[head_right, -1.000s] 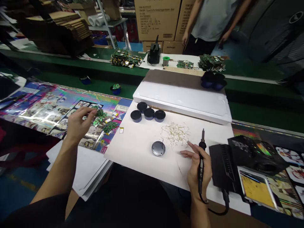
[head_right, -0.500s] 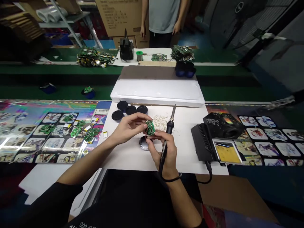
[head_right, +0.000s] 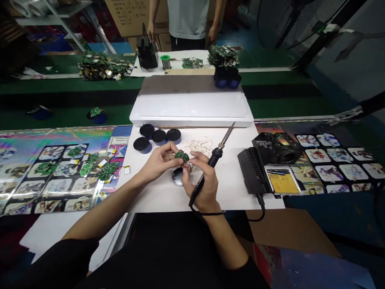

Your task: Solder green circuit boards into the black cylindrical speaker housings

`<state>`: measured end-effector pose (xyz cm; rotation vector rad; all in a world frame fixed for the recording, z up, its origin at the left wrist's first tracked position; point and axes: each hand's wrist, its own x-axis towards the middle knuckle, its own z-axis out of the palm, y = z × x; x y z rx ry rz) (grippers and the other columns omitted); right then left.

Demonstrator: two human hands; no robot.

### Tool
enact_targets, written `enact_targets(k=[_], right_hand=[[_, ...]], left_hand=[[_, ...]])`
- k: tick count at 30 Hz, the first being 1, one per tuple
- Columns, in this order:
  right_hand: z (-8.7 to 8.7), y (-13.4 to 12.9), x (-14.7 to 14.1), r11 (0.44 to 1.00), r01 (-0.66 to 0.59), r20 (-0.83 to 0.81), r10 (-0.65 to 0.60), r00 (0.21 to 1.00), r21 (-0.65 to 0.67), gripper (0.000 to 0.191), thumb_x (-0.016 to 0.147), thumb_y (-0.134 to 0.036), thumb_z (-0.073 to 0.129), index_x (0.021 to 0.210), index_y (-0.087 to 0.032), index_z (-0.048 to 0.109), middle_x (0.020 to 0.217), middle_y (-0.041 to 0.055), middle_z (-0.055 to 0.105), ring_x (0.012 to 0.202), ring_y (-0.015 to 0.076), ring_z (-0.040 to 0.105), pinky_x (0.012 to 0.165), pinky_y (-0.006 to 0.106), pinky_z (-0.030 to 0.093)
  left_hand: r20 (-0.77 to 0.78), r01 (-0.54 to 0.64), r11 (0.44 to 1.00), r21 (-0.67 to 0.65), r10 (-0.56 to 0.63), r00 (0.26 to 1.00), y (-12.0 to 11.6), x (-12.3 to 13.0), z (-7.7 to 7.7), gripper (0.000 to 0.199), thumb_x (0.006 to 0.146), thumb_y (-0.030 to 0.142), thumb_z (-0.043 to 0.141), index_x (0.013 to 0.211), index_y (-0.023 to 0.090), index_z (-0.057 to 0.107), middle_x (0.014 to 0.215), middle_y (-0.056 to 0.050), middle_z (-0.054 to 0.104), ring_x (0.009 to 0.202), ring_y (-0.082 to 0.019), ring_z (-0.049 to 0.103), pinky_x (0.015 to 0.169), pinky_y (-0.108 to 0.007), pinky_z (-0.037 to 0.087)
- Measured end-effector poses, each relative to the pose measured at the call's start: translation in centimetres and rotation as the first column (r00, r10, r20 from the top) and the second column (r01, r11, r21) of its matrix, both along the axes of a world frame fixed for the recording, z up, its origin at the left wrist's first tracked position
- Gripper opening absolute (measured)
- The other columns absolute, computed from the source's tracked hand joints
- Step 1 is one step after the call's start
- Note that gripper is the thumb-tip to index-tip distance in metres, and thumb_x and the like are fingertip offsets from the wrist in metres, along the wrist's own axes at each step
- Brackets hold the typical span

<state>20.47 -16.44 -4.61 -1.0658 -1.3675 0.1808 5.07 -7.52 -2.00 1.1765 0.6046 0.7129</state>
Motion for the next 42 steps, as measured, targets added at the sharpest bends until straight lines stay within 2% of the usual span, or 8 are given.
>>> enact_targets(k=[7, 14, 18, 21, 27, 29, 35, 42], right_hand=[[0.9, 0.2, 0.9, 0.999, -0.048, 0.171, 0.051, 0.984, -0.017, 0.056, 0.09, -0.01, 0.077, 0.136, -0.031, 0.052, 0.133, 0.0111, 0.068, 0.127, 0.0286, 0.07, 0.103, 0.054, 0.065], [1.6, -2.0, 3.4, 0.972, -0.16, -0.211, 0.123, 0.97, -0.171, 0.055, 0.085, -0.012, 0.081, 0.128, -0.028, 0.05, 0.133, 0.0108, 0.065, 0.129, 0.0252, 0.068, 0.105, 0.045, 0.062], [0.8, -3.3, 4.6, 0.961, -0.141, -0.225, 0.087, 0.97, -0.237, 0.054, 0.086, -0.017, 0.082, 0.127, -0.028, 0.05, 0.132, 0.0107, 0.065, 0.12, 0.0246, 0.073, 0.102, 0.044, 0.063], [0.2, -3.7, 4.7, 0.954, -0.149, -0.238, 0.086, 0.967, -0.26, 0.051, 0.089, -0.019, 0.08, 0.129, -0.028, 0.049, 0.135, 0.0123, 0.065, 0.118, 0.0242, 0.073, 0.099, 0.044, 0.064], [-0.8, -3.6, 4.0, 0.946, -0.165, -0.151, 0.127, 0.98, -0.278, 0.051, 0.09, -0.019, 0.08, 0.131, -0.027, 0.052, 0.135, 0.0131, 0.067, 0.131, 0.026, 0.069, 0.105, 0.046, 0.064], [-1.3, -3.5, 3.8, 0.943, -0.164, -0.05, 0.156, 0.987, -0.289, 0.049, 0.092, -0.018, 0.079, 0.133, -0.027, 0.053, 0.135, 0.0124, 0.068, 0.132, 0.0261, 0.067, 0.106, 0.047, 0.064], [-2.1, -2.6, 3.0, 0.947, -0.121, 0.248, 0.199, 0.948, -0.296, 0.045, 0.096, -0.021, 0.076, 0.136, -0.027, 0.055, 0.131, 0.0121, 0.07, 0.125, 0.0268, 0.071, 0.103, 0.048, 0.065], [-1.7, -1.9, 3.4, 0.929, -0.21, 0.367, 0.318, 0.874, -0.306, 0.042, 0.096, -0.019, 0.075, 0.133, -0.028, 0.057, 0.13, 0.0121, 0.071, 0.12, 0.0282, 0.07, 0.099, 0.05, 0.063]], left_hand=[[0.027, 0.103, 0.995, -0.015, -0.102, 0.994, 0.0, 0.1, 0.8, 0.046, 0.083, 0.041, 0.091, 0.084, 0.019, 0.051, 0.084, -0.002, 0.075, 0.079, -0.017, 0.077, 0.075, -0.027, 0.059], [-0.311, 0.135, 0.834, 0.534, 0.046, 0.949, 0.1, -3.4, 2.6, 0.053, 0.09, 0.032, 0.082, 0.136, 0.024, 0.057, 0.146, -0.013, 0.062, 0.139, -0.027, 0.061, 0.115, -0.041, 0.05], [-0.481, 0.472, 0.784, 0.403, -0.257, 0.838, 0.6, -4.5, 1.3, 0.08, 0.084, 0.019, 0.079, 0.155, 0.027, 0.041, 0.164, -0.017, 0.05, 0.155, -0.03, 0.048, 0.126, -0.047, 0.041], [-0.468, 0.537, 0.763, 0.361, -0.35, 0.811, 0.5, -3.8, -0.3, 0.078, 0.087, 0.02, 0.077, 0.156, 0.028, 0.041, 0.154, -0.016, 0.062, 0.146, -0.028, 0.057, 0.123, -0.045, 0.043], [-0.541, 0.232, 0.775, 0.588, 0.164, 0.825, -0.5, -2.2, -2.4, 0.094, 0.074, 0.049, 0.092, 0.152, 0.022, 0.047, 0.142, -0.017, 0.057, 0.126, -0.035, 0.062, 0.109, -0.049, 0.053], [-0.561, 0.212, 0.793, 0.571, 0.188, 0.807, -0.6, -2.6, -2.3, 0.099, 0.074, 0.054, 0.092, 0.155, 0.023, 0.044, 0.14, -0.016, 0.054, 0.122, -0.033, 0.062, 0.105, -0.048, 0.055], [-0.425, 0.307, 0.875, 0.374, -0.133, 0.895, 0.8, -4.7, -1.0, 0.023, 0.094, 0.038, 0.076, 0.109, 0.02, 0.075, 0.116, -0.01, 0.068, 0.101, -0.022, 0.07, 0.089, -0.034, 0.058], [-0.386, 0.354, 0.749, 0.56, -0.143, 0.912, 1.2, -5.1, -1.4, 0.016, 0.101, 0.03, 0.07, 0.106, 0.022, 0.083, 0.123, -0.012, 0.069, 0.112, -0.022, 0.07, 0.094, -0.032, 0.058]])
